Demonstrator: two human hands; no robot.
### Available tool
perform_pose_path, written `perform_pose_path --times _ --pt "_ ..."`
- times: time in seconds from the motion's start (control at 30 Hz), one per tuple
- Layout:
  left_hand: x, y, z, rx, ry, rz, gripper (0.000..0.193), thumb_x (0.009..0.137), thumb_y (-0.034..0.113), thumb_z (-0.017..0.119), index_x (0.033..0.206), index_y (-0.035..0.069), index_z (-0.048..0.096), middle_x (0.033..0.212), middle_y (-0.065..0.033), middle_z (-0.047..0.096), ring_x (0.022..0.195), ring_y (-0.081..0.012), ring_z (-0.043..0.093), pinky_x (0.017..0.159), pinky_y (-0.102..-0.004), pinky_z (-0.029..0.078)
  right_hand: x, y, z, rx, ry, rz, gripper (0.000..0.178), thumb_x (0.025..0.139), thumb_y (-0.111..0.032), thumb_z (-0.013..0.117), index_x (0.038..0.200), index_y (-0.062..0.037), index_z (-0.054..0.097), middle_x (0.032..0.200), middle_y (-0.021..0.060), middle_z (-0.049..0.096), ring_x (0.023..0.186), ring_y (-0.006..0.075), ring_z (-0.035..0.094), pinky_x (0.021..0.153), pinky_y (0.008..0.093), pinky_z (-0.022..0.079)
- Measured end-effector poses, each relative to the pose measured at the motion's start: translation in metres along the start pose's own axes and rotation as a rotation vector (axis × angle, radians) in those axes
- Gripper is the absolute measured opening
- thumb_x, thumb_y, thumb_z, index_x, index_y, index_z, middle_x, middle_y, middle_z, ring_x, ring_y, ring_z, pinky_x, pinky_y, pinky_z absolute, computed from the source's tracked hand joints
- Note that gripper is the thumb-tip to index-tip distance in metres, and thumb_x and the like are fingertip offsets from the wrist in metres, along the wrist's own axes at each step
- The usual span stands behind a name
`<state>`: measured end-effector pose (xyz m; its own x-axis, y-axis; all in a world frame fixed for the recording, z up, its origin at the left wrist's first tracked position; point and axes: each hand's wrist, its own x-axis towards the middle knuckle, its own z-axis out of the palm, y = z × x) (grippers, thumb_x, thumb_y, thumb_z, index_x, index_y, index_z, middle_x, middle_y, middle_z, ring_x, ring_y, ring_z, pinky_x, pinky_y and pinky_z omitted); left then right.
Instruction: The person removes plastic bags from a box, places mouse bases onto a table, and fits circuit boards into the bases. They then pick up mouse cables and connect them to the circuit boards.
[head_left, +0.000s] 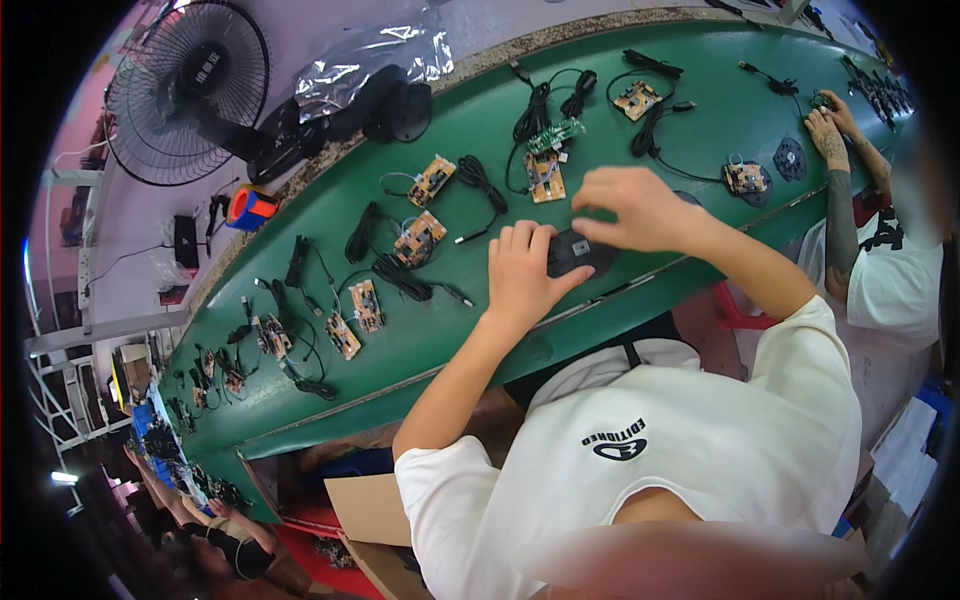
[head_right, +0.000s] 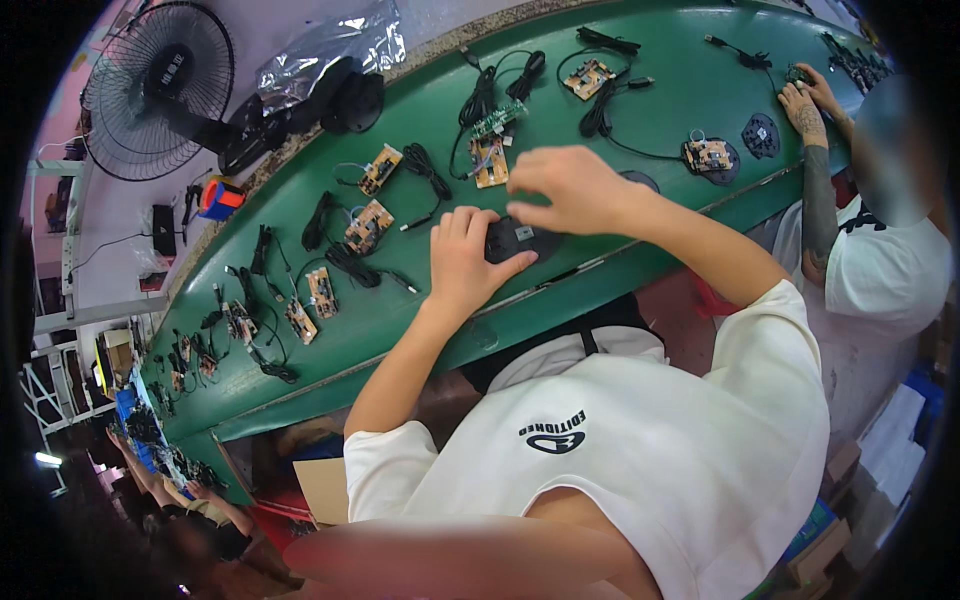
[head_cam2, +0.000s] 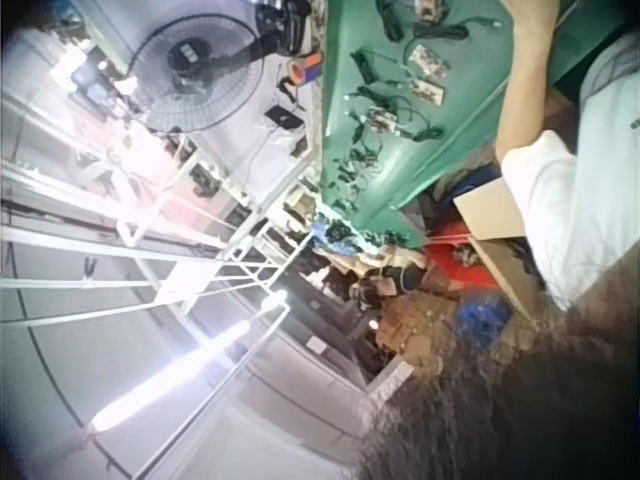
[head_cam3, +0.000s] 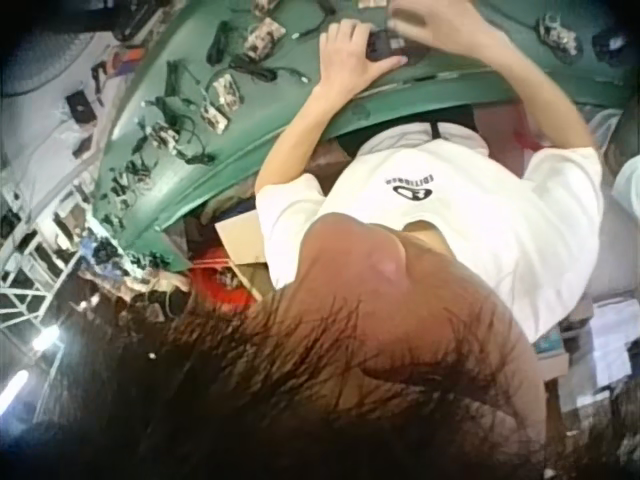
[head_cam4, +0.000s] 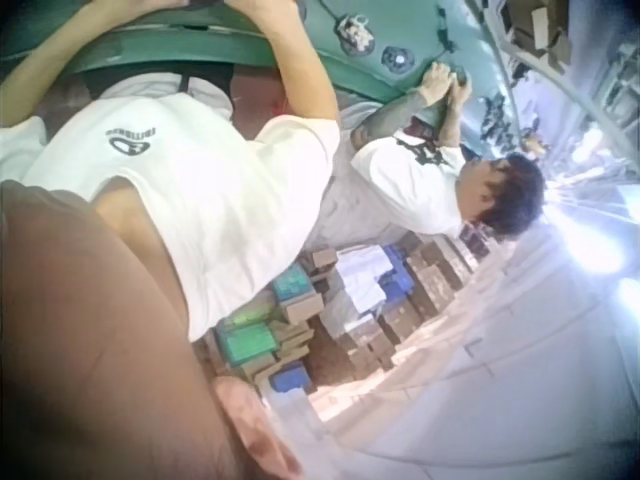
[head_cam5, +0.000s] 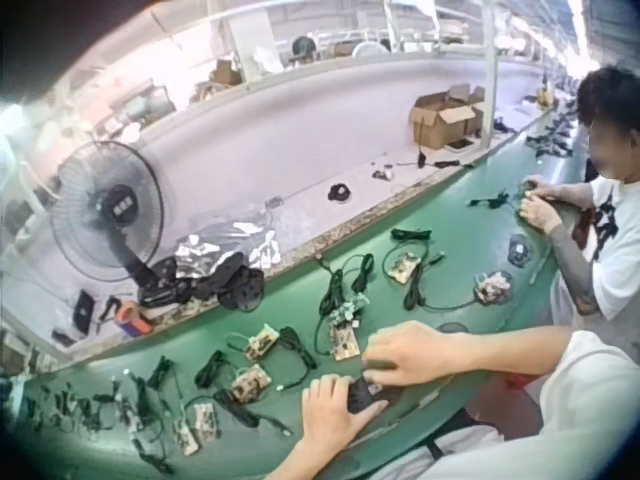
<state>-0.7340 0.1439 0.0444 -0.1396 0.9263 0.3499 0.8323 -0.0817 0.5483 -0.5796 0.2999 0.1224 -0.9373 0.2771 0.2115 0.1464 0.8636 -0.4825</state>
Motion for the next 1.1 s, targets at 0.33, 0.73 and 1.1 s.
perform_pose_path --times 0.33,0.73,1.1 --pt "0.006 0.003 -0.004 -0.107 -0.079 -0.058 0.060 0.065 0.042 0.089 0.106 0.007 0.064 0.103 -0.0093 0.057 0.096 -0.0290 0.054 0.080 -0.0405 0.041 0.205 0.159 0.031 -0.227 0.157 0.076 0.019 0.090 -0.022 0.067 0.100 -0.0050 0.070 0.100 0.0123 0.068 0.093 0.0343 0.066 0.081 0.0459 0.052" --pt "0.005 0.003 -0.007 -0.174 -0.070 -0.068 0.054 0.066 0.036 0.088 0.105 0.009 0.064 0.103 -0.0086 0.057 0.094 -0.0287 0.054 0.079 -0.0403 0.040 0.227 0.182 0.034 -0.289 0.123 0.117 0.016 0.090 -0.020 0.064 0.092 -0.0038 0.067 0.093 0.0184 0.068 0.091 0.0403 0.066 0.079 0.0494 0.052" --pt "-0.006 0.019 0.001 0.032 0.028 -0.011 0.069 0.068 0.044 0.086 0.122 0.006 0.064 0.115 -0.0099 0.057 0.109 -0.0303 0.052 0.092 -0.0426 0.040 -0.024 0.007 0.009 0.125 0.033 0.005 0.009 0.096 -0.014 0.060 0.099 -0.0057 0.060 0.090 0.0122 0.066 0.087 0.0358 0.066 0.073 0.0454 0.051"
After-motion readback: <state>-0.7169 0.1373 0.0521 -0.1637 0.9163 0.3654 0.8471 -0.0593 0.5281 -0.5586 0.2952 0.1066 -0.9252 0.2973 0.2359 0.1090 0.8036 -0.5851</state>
